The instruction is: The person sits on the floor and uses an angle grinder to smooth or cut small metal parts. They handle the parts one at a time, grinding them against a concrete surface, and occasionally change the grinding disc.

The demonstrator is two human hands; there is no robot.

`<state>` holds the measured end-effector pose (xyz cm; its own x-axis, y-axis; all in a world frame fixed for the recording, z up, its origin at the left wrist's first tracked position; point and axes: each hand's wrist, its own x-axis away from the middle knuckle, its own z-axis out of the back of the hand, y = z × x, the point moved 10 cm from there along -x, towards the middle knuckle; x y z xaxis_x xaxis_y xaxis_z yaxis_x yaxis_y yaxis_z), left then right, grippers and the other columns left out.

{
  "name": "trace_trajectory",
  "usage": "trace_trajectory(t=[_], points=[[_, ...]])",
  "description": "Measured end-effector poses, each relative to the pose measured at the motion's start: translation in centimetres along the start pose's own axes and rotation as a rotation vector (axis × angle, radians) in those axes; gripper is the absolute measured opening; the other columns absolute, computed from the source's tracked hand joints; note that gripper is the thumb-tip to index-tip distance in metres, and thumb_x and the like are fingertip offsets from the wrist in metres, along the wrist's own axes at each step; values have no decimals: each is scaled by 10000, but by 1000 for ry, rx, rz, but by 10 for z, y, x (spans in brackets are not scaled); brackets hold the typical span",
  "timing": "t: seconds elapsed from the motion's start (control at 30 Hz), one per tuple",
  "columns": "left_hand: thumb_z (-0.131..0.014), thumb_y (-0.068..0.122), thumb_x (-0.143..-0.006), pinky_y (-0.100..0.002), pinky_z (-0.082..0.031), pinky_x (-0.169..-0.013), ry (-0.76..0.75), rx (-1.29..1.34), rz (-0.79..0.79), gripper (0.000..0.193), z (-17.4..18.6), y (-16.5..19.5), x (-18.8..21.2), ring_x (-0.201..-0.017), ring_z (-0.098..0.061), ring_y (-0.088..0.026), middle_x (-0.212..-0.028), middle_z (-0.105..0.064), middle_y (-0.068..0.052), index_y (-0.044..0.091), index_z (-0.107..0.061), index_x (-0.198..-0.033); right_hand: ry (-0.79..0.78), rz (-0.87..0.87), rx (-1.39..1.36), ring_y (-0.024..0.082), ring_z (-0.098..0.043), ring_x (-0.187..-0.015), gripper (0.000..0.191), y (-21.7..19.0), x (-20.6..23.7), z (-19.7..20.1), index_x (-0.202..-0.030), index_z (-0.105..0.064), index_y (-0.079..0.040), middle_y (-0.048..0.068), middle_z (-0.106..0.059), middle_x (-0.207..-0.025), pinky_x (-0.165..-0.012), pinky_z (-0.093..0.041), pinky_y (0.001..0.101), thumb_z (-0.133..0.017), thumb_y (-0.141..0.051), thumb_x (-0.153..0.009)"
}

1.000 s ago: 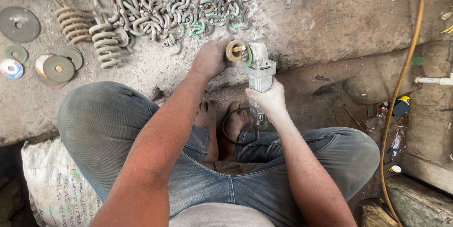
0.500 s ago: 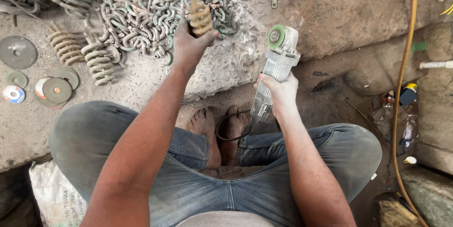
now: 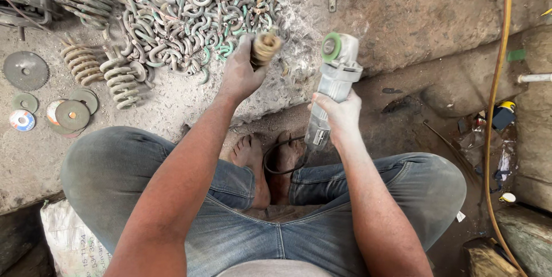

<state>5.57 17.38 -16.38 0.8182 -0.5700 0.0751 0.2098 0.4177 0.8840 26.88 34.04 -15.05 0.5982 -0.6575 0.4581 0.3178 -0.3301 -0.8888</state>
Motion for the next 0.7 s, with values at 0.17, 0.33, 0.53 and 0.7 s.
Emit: trace_trajectory(t=[0.17, 0.33, 0.53, 0.7], points=[[-904, 174, -703, -423, -558, -928, -152, -271, -5, 715, -17, 5, 4, -1079, -667, -249, -1203, -644, -119, 109, -564, -1328, -21, -61, 115, 215, -762, -809, 449, 10, 5, -8, -1167, -609, 25, 132, -727, -1005, -731, -687, 372, -802, -24, -765], [-885, 210, -796, -359, -561, -1009, -278, -371, 150, 513, -32, -6, 5, -1132, -626, -197, -1256, -593, -103, 101, -650, -1239, -28, -61, 191, 219, -758, -835, 465, 9, 9, -7, -1190, -612, 38, 139, -720, -1023, -739, -665, 371, -804, -22, -770], [-843, 172, -828, -307, -617, -922, -86, 102, 135, 531, -6, -4, 3, -1024, -722, -158, -1178, -675, -82, 51, -539, -1246, 42, -99, 65, 209, -772, -831, 455, 8, 2, 3, -1196, -603, 24, 119, -733, -1018, -740, -660, 381, -779, -44, -782], [-809, 102, -838, -345, -633, -881, -179, -116, 42, 541, -21, 1, 8, -944, -732, -208, -1120, -700, -79, 131, -558, -1317, -14, -77, 98, 219, -763, -787, 448, 16, 3, -5, -1176, -619, 37, 129, -732, -991, -728, -682, 387, -797, -32, -771]])
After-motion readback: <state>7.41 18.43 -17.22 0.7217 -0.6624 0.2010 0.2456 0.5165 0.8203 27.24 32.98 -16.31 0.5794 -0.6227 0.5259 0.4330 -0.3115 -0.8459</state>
